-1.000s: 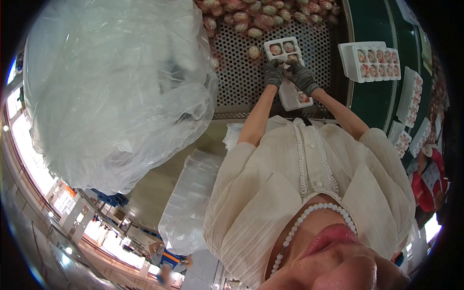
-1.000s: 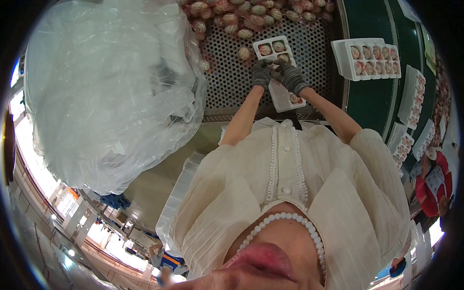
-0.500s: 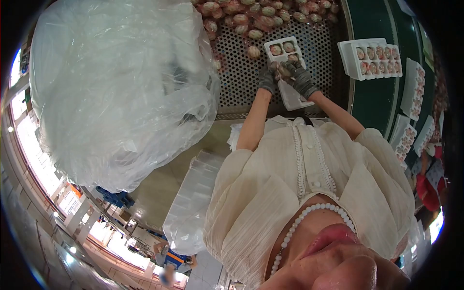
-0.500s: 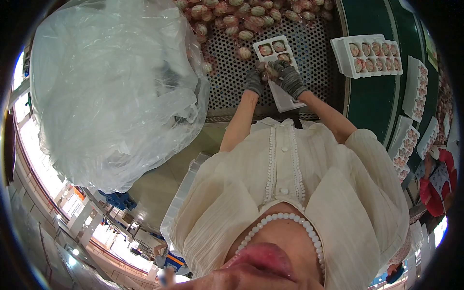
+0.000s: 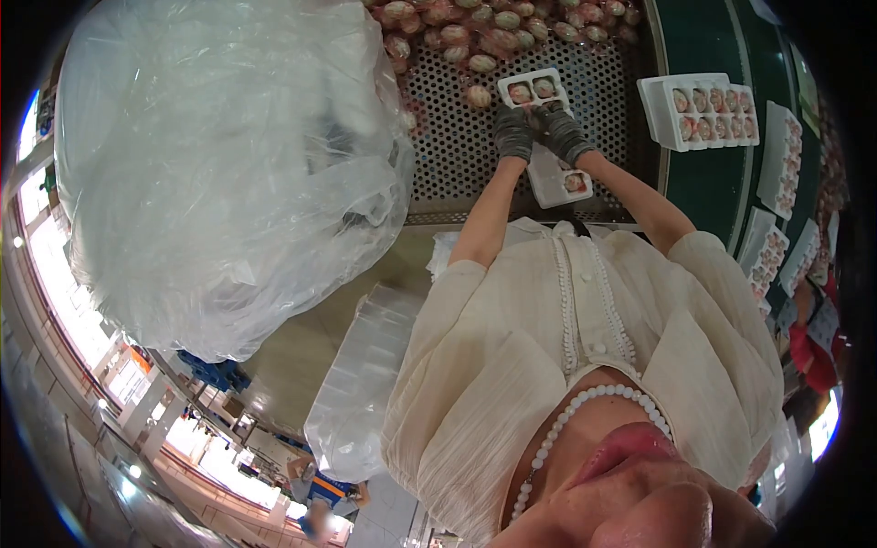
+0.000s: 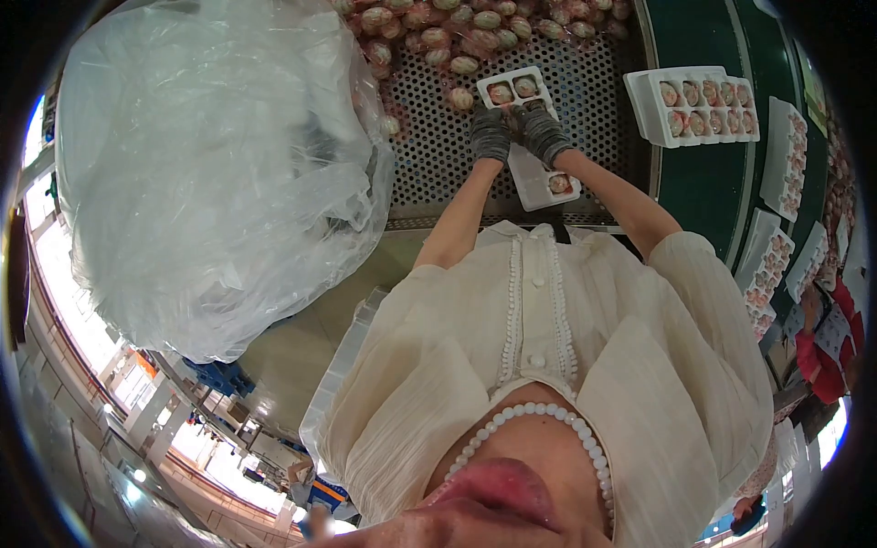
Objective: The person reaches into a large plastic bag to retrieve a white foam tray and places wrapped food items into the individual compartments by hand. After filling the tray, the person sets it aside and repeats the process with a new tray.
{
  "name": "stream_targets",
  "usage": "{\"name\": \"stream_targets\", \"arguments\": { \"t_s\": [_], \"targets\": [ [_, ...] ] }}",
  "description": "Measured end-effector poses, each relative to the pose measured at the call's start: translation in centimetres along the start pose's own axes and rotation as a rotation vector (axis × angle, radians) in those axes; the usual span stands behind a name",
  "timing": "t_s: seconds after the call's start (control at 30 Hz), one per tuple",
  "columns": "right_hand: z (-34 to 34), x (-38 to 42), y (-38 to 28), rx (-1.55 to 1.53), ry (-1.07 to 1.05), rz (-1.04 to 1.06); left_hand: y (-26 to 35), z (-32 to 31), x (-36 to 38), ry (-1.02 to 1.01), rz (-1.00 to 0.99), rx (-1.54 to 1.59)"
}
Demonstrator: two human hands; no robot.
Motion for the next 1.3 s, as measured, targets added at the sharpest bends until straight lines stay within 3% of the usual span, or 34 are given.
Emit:
{"name": "stream_targets", "arguments": {
  "t_s": [0.03, 0.1, 0.17, 0.23, 0.27, 0.33, 0.43, 0.5, 0.53, 0.67, 0.7, 0.73, 0.87, 0.93, 0.97, 1.03, 1.07, 1.13, 1.2, 1.27, 1.3],
  "targets": [
    [-1.2, -0.4, 0.4, -0.002, -0.007, 0.003, -0.6, -0.4, -0.5, -0.053, -0.008, -0.139],
    [-1.3, 0.2, 1.4, 0.048, 0.235, 0.08, -0.7, 0.2, -0.5, -0.136, 0.072, -0.029],
    [0.1, -0.5, 0.7, 0.04, 0.155, 0.058, -2.2, -2.2, -0.3, -0.228, 0.146, 0.082],
    [-0.3, -1.6, 0.1, 0.026, 0.076, 0.03, -6.3, -6.7, -0.3, 0.124, 0.092, 0.489],
    [-1.5, -3.0, 0.6, 0.082, -0.036, -0.028, -5.0, -5.0, 0.3, 0.123, 0.09, 0.487],
    [-2.7, -3.6, 1.2, 0.137, -0.148, -0.086, -1.4, -0.6, 3.0, 0.242, -0.072, 0.147],
    [-2.3, -2.7, 1.2, 0.204, -0.081, -0.067, 0.1, 1.5, 3.3, 0.15, -0.112, 0.039],
    [-0.8, -1.5, 0.6, 0.246, 0.257, 0.028, -0.1, 1.0, 2.9, 0.107, -0.089, 0.02],
    [-0.9, -2.0, 0.7, 0.249, 0.257, 0.037, -0.2, 0.9, 2.4, 0.064, -0.07, -0.003],
    [-3.1, -3.7, 0.9, 0.206, -0.053, 0.01, -0.3, 1.4, 0.8, -0.017, -0.049, -0.056],
    [-3.7, -3.8, 1.1, 0.192, -0.129, 0.001, -0.7, 1.1, 0.3, -0.117, 0.011, -0.019],
    [-4.2, -3.8, 1.2, 0.187, -0.13, -0.003, -1.0, 0.8, 0.1, -0.221, 0.07, 0.015],
    [-3.5, -4.6, 1.1, 0.292, -0.121, 0.001, -3.4, 0.3, -0.6, -0.163, 0.006, 0.167],
    [-3.0, -4.3, 1.0, 0.276, -0.094, 0.011, -8.8, -1.6, -2.3, 0.114, 0.138, 0.307],
    [-3.3, -4.2, 1.3, 0.276, -0.1, 0.011, -8.0, -0.1, -2.4, 0.111, 0.142, 0.309],
    [-3.7, -4.3, 2.1, 0.137, -0.041, -0.045, -6.9, 5.1, -2.4, 0.072, 0.538, 0.077],
    [-4.0, -4.4, 2.2, 0.134, -0.044, -0.049, -8.6, 3.6, -3.2, 0.067, 0.539, 0.074],
    [-4.0, -4.9, 2.2, 0.204, -0.145, -0.118, -10.3, 2.1, -6.3, 0.212, 0.404, -0.222],
    [-4.7, -4.6, 3.0, 0.232, -0.102, -0.077, -10.2, 2.0, -8.0, 0.189, 0.475, -0.059],
    [-2.1, -3.8, 0.0, 0.157, -0.099, 0.059, -10.3, 1.3, -8.3, -0.13, 0.665, 0.024],
    [-0.9, -3.9, -0.7, 0.259, -0.067, -0.003, -11.2, 0.8, -8.7, -0.129, 0.666, 0.02]
  ]
}}
Point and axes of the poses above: each hand's wrist, its own x-axis away from the middle knuckle, its own z-axis out of the back of the hand, y = z × x, the point moved 5 cm from there along -x, towards the middle knuckle, and after that the axes turned 9 degrees about z, right-handed, at the moved point
